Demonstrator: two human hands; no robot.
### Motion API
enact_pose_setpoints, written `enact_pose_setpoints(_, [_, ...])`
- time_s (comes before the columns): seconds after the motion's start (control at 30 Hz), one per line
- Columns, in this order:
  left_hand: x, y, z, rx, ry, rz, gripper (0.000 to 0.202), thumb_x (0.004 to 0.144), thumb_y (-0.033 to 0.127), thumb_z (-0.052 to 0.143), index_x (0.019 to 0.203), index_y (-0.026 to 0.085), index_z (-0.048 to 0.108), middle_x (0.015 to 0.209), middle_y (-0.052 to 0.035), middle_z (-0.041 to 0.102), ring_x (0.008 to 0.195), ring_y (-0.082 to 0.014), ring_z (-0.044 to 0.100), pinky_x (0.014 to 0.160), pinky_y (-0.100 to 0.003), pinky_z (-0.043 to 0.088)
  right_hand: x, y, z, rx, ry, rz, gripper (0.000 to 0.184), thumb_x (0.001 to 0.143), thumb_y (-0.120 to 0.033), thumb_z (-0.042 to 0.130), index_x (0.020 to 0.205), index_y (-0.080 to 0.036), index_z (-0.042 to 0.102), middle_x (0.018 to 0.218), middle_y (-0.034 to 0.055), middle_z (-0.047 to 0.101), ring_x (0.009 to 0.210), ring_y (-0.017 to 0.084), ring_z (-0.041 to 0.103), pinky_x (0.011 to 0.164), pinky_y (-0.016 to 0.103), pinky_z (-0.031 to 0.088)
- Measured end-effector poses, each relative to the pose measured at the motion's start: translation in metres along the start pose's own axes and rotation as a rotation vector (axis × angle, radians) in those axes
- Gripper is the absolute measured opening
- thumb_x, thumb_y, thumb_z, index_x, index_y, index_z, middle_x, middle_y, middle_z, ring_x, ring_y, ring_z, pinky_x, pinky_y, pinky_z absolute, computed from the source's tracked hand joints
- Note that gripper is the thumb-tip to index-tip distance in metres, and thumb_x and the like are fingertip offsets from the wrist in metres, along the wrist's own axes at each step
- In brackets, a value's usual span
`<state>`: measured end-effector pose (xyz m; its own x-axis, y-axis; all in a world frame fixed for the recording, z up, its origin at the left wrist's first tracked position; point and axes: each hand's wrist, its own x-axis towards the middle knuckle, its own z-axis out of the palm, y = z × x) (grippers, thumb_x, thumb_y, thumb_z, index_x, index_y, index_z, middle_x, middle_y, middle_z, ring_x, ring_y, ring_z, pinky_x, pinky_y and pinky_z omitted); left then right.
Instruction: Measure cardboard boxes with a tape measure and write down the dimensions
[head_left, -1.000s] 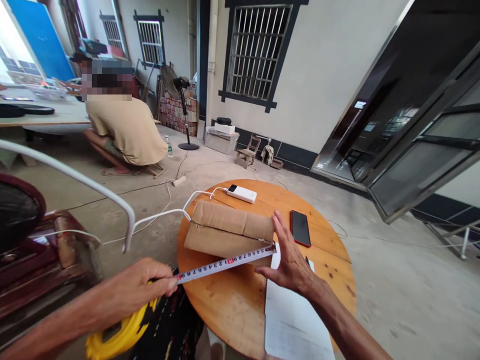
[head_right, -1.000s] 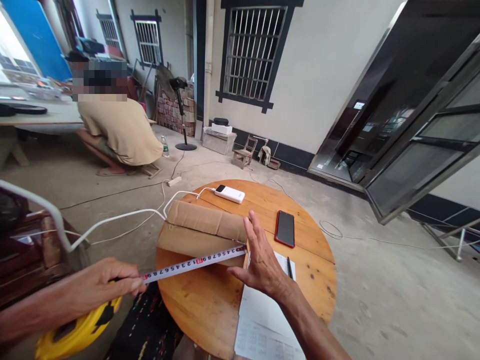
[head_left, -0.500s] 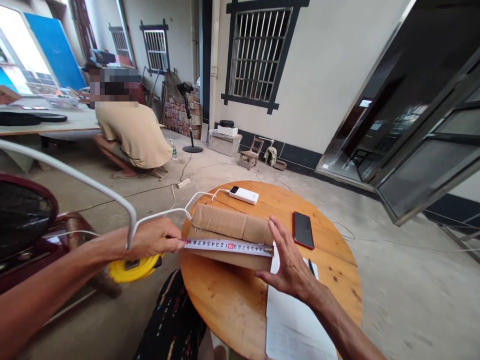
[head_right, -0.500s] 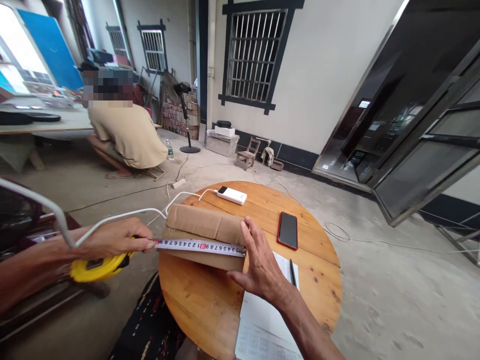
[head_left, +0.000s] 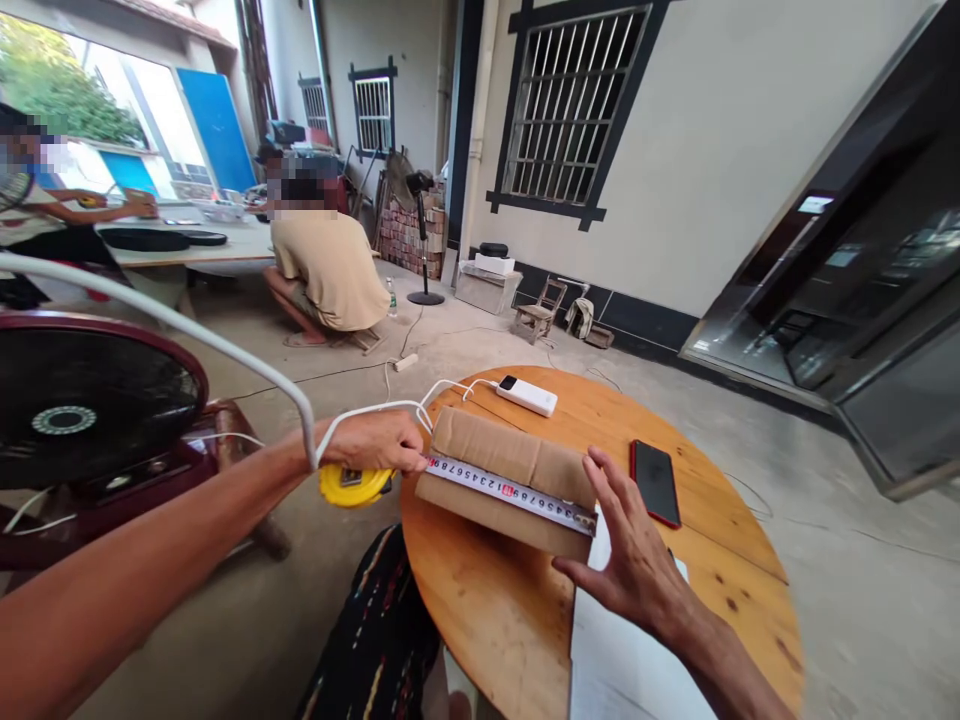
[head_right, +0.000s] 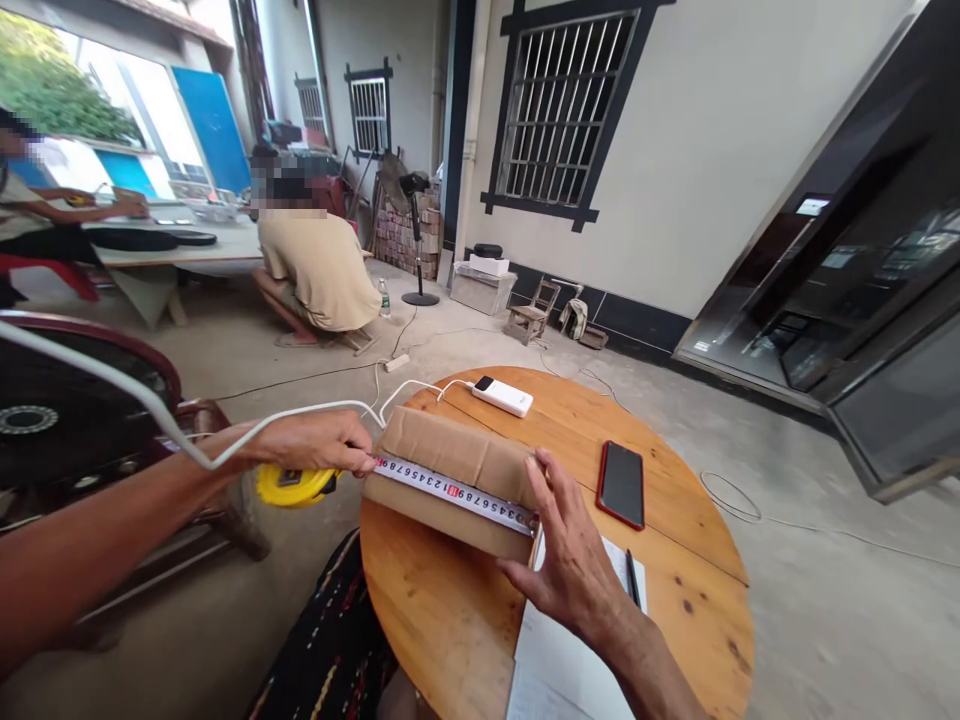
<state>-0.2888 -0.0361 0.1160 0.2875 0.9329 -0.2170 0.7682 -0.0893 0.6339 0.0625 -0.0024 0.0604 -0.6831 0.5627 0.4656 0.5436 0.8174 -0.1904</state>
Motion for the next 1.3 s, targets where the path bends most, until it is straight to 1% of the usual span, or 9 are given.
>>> enact_pose_setpoints(0.23, [-0.019,-0.004,-0.001,-0.162,-0.001,-0.05,0.032,0.076,0.044,0.059,0.066,0.017,0.074,0.047,0.0042,0.049,0.044,-0.0093,0.037,0.044,-0.022,0.023,0.01,0.005,-0.003,-0.005,0.032,0.004,0.096,0.074,-0.037,0.068,0.149,-0.023,0.008,0.15,0.0135,0.022,0.137,0.035,0.025,0.106,0.055,0.033])
enact_pose_setpoints(0.4, [-0.051,-0.011,0.018,-0.33,0.051,-0.17,0.046,0.08,0.057,0.051,0.082,0.017,0.073,0.058,-0.0019,0.064,0.049,-0.0129,0.051,0.044,-0.02,0.032,0.022,0.022,-0.001,0.106,0.112,0.13,0.105,0.07,-0.044,0.071,0.149,-0.023,0.005,0.149,0.0141,0.027,0.133,0.036,0.034,0.105,0.055,0.033])
enact_pose_setpoints(0.5, [-0.064,-0.013,0.048,-0.489,0.112,-0.236,0.052,0.081,0.061,0.045,0.084,0.016,0.07,0.063,-0.0041,0.068,0.053,-0.0144,0.057,0.05,-0.022,0.039,0.028,0.036,-0.003,0.324,0.102,0.391,0.104,0.067,-0.049,0.073,0.148,-0.024,0.013,0.146,0.0156,0.035,0.124,0.034,0.046,0.098,0.052,0.042])
enact_pose_setpoints(0.6, [-0.065,-0.014,0.094,-0.756,0.141,-0.29,0.052,0.077,0.064,0.05,0.079,0.015,0.07,0.06,-0.0046,0.069,0.05,-0.0141,0.056,0.05,-0.022,0.039,0.032,0.046,-0.006,0.622,0.059,0.61,0.088,0.073,-0.054,0.066,0.145,-0.021,0.027,0.137,0.0191,0.046,0.118,0.033,0.053,0.093,0.052,0.046])
enact_pose_setpoints(0.7, [-0.057,-0.012,0.141,-0.863,0.199,-0.35,0.06,0.069,0.072,0.052,0.073,0.015,0.07,0.055,-0.005,0.068,0.046,-0.0147,0.055,0.047,-0.022,0.037,0.031,0.046,-0.007,0.781,0.022,0.667,0.078,0.076,-0.056,0.062,0.14,-0.019,0.038,0.131,0.0203,0.054,0.117,0.034,0.054,0.094,0.055,0.044])
enact_pose_setpoints(0.8, [-0.055,-0.004,0.167,-0.927,0.271,-0.404,0.059,0.063,0.073,0.055,0.068,0.017,0.07,0.051,-0.0032,0.065,0.043,-0.0148,0.052,0.044,-0.023,0.037,0.026,0.041,-0.007,0.821,0.02,0.664,0.079,0.072,-0.056,0.066,0.138,-0.019,0.042,0.131,0.0194,0.054,0.119,0.035,0.053,0.094,0.055,0.044])
enact_pose_setpoints(1.03, [-0.071,0.016,0.161,-0.841,0.365,-0.454,0.05,0.061,0.07,0.057,0.063,0.022,0.071,0.054,-0.002,0.065,0.054,-0.0186,0.058,0.051,-0.024,0.044,0.015,0.034,-0.006,0.847,0.007,0.623,0.081,0.07,-0.056,0.069,0.137,-0.02,0.042,0.135,0.0179,0.05,0.12,0.033,0.052,0.095,0.053,0.044])
enact_pose_setpoints(1.2, [-0.064,-0.001,0.174,-0.739,0.36,-0.385,0.047,0.07,0.064,0.055,0.065,0.02,0.071,0.053,-0.0018,0.064,0.048,-0.0163,0.054,0.047,-0.023,0.039,0.014,0.029,-0.01,0.922,0.002,0.648,0.078,0.067,-0.054,0.071,0.133,-0.019,0.048,0.133,0.0174,0.053,0.121,0.034,0.051,0.098,0.054,0.041])
enact_pose_setpoints(1.3, [-0.059,-0.015,0.186,-0.675,0.423,-0.356,0.048,0.071,0.064,0.053,0.062,0.019,0.071,0.048,-0.0013,0.061,0.045,-0.0151,0.049,0.044,-0.023,0.036,0.012,0.026,-0.013,0.969,-0.012,0.657,0.075,0.067,-0.053,0.072,0.13,-0.019,0.051,0.131,0.0167,0.054,0.12,0.034,0.052,0.099,0.054,0.04])
